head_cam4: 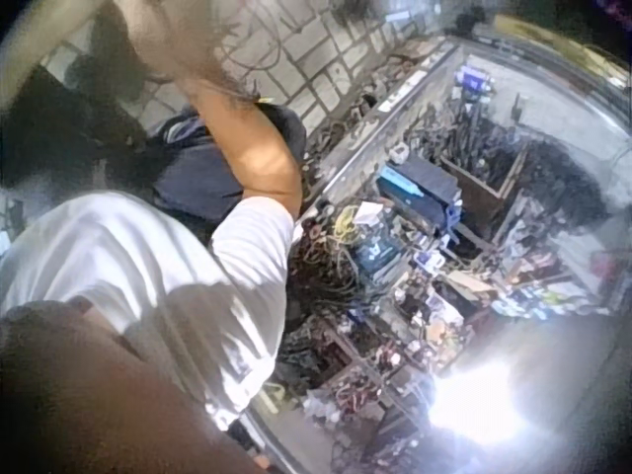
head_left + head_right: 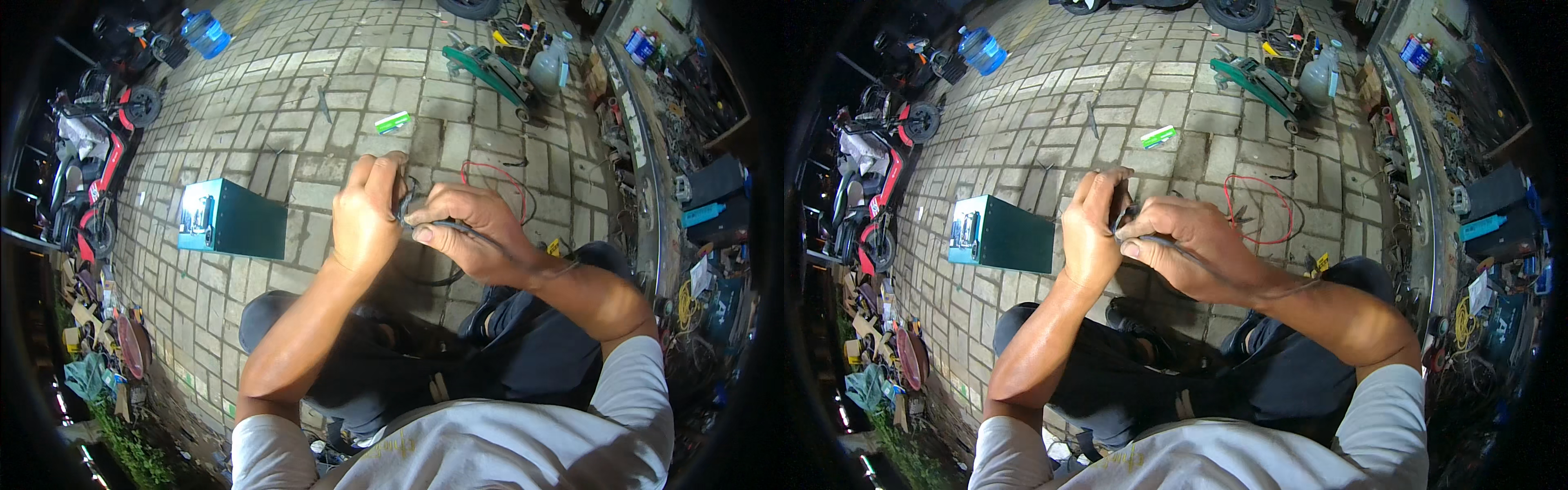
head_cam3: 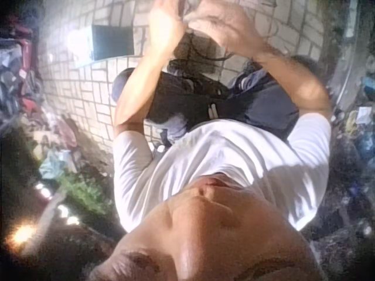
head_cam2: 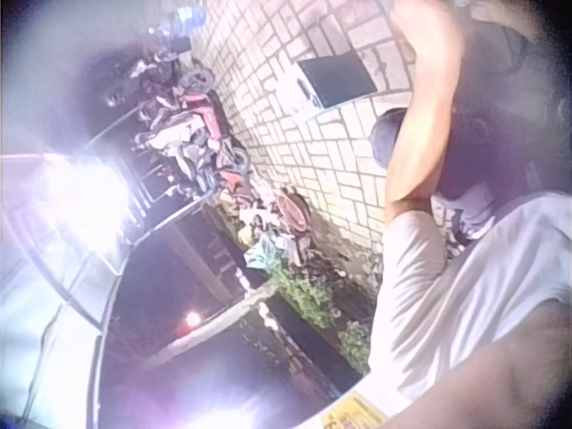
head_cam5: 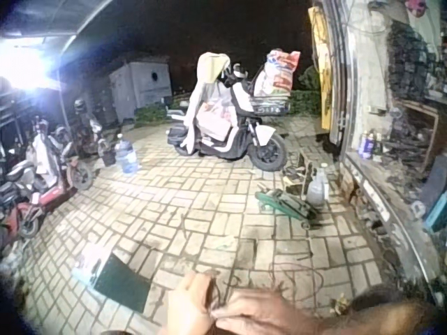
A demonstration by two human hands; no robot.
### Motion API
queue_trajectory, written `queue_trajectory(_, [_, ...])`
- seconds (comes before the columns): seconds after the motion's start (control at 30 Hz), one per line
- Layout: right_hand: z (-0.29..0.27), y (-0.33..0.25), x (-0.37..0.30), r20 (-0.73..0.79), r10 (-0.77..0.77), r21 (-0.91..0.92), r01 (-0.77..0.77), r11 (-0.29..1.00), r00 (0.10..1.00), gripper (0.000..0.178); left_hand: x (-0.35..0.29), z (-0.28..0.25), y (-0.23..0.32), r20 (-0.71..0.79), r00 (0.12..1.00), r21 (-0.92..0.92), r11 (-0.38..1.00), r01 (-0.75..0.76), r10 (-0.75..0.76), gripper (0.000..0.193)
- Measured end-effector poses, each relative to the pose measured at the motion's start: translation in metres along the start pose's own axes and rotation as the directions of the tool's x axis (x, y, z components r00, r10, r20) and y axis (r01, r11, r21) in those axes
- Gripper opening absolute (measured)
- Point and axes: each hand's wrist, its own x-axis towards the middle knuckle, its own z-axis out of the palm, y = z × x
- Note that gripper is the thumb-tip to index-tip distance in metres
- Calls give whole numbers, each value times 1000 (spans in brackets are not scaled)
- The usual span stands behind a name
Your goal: The person strips insulation from red and black wires using pliers, twists the exposed strands, and wraps the connections with red electrical tape. The person then strips and twists another black wire and secures it with tape.
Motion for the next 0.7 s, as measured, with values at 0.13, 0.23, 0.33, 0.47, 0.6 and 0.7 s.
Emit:
queue_trajectory(0.13, [-19,3,4,-90,89,38,-86,996,992,14,4,-13,-6,377,893,-468,781,413,-246,31])
queue_trajectory(0.23, [-28,15,1,-114,122,109,-110,988,986,16,1,-30,-6,586,807,-725,395,563,-74,31])
queue_trajectory(0.33, [-32,13,1,-98,100,59,-94,994,990,15,2,-31,-11,680,715,-720,40,693,-162,26])
queue_trajectory(0.47, [-27,14,2,-57,32,11,-32,999,998,13,-1,-22,-12,588,792,-767,196,610,-165,15])
queue_trajectory(0.6, [-17,18,3,-168,376,218,-337,916,911,17,-6,-12,12,146,969,-786,572,236,-199,8])
queue_trajectory(0.7, [-19,18,11,-39,567,493,-478,727,823,31,-8,-19,15,24,991,-523,846,-103,135,8])
